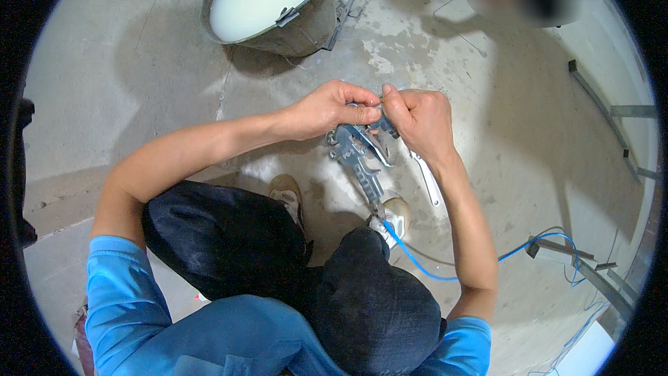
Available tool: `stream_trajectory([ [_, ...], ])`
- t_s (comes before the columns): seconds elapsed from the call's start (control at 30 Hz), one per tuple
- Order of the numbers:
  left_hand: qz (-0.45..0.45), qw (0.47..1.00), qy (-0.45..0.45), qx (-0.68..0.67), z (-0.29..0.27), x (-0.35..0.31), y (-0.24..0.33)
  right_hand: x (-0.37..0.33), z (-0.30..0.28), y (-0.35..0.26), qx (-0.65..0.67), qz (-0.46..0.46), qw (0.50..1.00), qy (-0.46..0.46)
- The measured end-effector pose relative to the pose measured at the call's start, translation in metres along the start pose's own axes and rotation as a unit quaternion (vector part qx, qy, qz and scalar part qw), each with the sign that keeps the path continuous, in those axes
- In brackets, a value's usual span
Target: The person assembles a spray gun using a bucket of white liquid and an adjustable wrench. They attach the cup, connect the air hose, and tighten fittings while a second person observes.
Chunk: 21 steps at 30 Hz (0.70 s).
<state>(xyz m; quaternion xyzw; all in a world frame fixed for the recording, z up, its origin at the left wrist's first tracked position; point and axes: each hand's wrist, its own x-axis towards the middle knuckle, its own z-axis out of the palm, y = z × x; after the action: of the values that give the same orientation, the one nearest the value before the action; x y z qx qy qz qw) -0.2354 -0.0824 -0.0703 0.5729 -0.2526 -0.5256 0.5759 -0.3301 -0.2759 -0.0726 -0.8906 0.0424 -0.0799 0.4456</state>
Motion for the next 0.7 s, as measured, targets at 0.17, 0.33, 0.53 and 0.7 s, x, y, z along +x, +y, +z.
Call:
stream_trajectory([
  [0.17,-0.041,0.993,-0.024,-0.112,0.007,-0.006,-0.003,-0.009,0.010,0.013,0.129,0.000,0.991,-0.029],
  [0.33,-0.081,0.984,-0.041,-0.154,0.009,-0.012,-0.013,-0.024,0.025,0.020,0.190,-0.014,0.981,-0.019],
  [0.53,-0.089,0.982,-0.038,-0.165,0.009,-0.015,-0.017,-0.026,0.030,0.024,0.206,-0.032,0.978,-0.016],
  [0.7,-0.116,0.975,-0.049,-0.185,0.006,-0.017,-0.024,-0.028,0.037,0.025,0.218,-0.056,0.974,-0.015],
])
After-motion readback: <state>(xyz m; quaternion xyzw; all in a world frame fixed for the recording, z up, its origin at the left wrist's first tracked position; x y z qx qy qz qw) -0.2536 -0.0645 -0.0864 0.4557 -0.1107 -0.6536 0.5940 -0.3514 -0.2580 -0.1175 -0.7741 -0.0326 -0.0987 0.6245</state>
